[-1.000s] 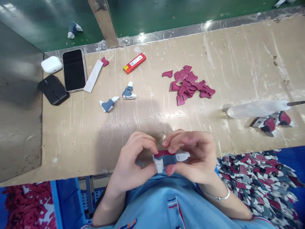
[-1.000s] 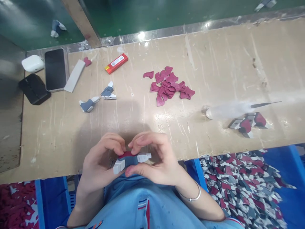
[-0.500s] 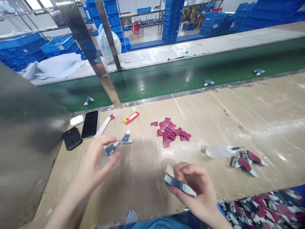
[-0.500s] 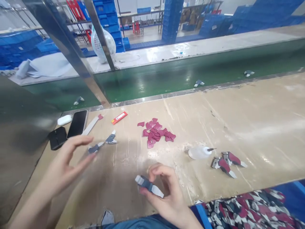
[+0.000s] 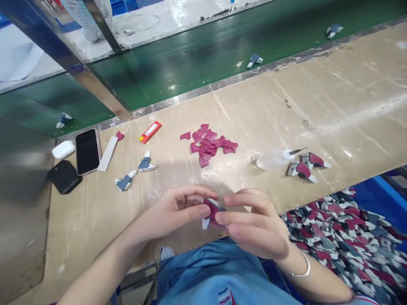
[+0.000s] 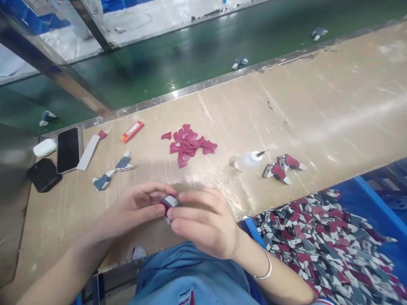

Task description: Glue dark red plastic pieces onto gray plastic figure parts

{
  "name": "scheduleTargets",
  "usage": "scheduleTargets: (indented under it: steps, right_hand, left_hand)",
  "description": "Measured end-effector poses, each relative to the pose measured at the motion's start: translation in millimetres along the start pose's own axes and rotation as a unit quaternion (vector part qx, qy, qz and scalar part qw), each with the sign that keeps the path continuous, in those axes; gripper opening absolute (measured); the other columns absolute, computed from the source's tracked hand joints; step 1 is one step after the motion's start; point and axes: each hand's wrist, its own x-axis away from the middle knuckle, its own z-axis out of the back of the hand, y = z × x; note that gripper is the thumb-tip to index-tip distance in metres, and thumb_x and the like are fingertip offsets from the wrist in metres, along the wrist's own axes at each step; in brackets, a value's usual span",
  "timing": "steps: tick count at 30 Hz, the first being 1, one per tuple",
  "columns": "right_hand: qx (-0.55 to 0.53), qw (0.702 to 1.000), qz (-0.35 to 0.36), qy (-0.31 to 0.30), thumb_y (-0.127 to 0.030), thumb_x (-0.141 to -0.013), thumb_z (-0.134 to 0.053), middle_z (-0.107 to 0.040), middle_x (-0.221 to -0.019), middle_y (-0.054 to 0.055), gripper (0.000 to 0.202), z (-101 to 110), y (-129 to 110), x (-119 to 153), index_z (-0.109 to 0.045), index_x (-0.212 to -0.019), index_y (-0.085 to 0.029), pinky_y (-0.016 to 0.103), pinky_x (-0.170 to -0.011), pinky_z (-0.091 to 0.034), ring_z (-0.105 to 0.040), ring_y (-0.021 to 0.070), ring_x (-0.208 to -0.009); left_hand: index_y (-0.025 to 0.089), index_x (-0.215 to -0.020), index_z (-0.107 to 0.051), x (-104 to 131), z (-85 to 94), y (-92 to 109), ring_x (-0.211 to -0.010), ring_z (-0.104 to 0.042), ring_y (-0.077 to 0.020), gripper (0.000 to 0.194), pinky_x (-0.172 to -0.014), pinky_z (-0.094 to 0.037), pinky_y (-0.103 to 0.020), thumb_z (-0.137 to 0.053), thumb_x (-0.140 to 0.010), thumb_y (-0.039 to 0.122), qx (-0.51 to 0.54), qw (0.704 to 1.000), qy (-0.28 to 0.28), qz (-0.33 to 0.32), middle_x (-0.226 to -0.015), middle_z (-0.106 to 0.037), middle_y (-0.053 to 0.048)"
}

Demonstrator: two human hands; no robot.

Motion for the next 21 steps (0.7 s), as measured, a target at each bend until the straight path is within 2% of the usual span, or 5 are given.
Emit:
scheduleTargets:
  steps: [4, 7, 13, 17, 21]
  right_hand:
    - [-0.068, 0.986, -0.13, 0.082, -0.019, -0.088, -0.085, -0.086, -0.114, 0.003, 0.053, -16, 0, 12, -0.067, -0.135, -0.039, 0.053, -0.092, -0.074, -0.083, 0.029, -0.107]
    - [-0.151, 0.956, -0.223, 0.12, -0.024, -0.094, -0.083, -0.082, -0.121, 0.006, 0.056, -31, -4, 20, -0.059, -0.144, -0.034, 0.05, -0.099, -0.071, -0.082, 0.0273, -0.112]
    - [-0.198, 0.925, -0.3, 0.127, -0.016, -0.097, -0.075, -0.08, -0.106, 0.001, 0.049, -46, -12, 14, -0.053, -0.138, -0.034, 0.042, -0.092, -0.07, -0.082, 0.0211, -0.097]
    - [-0.179, 0.922, -0.312, 0.146, -0.015, -0.095, -0.072, -0.077, -0.099, 0.0, 0.046, -50, -14, 8, -0.051, -0.132, -0.033, 0.04, -0.085, -0.07, -0.08, 0.0198, -0.087]
    - [-0.175, 0.92, -0.309, 0.167, -0.013, -0.093, -0.07, -0.073, -0.095, -0.002, 0.04, -54, -14, 6, -0.05, -0.122, -0.033, 0.037, -0.08, -0.07, -0.078, 0.0178, -0.082]
  left_hand:
    - [0.022, -0.103, -0.082, 4, -1.0, 0, -0.096, -0.084, -0.0219, 0.021, -0.089, -0.068, -0.032, -0.093, -0.087, 0.031, 0.027, 0.993, 0.104, -0.045, -0.103, -0.087, -0.006]
    - [0.021, -0.1, -0.082, 8, -2.1, -2, -0.1, -0.084, -0.0233, 0.019, -0.09, -0.068, -0.031, -0.092, -0.084, 0.025, -0.008, 0.986, 0.149, -0.068, -0.108, -0.087, -0.008]
    - [0.022, -0.095, -0.082, 7, -10.7, -10, -0.086, -0.082, -0.0209, 0.015, -0.079, -0.068, -0.029, -0.086, -0.082, 0.023, -0.053, 0.974, 0.196, -0.097, -0.095, -0.087, -0.005]
    - [0.022, -0.097, -0.083, 8, -14.2, -15, -0.088, -0.081, -0.0207, 0.015, -0.086, -0.067, -0.031, -0.084, -0.082, 0.02, -0.108, 0.961, 0.227, -0.119, -0.096, -0.087, -0.004]
    - [0.022, -0.099, -0.081, 6, -16.4, -18, -0.093, -0.082, -0.0216, 0.014, -0.091, -0.067, -0.033, -0.081, -0.085, 0.021, -0.123, 0.961, 0.215, -0.125, -0.1, -0.087, -0.004]
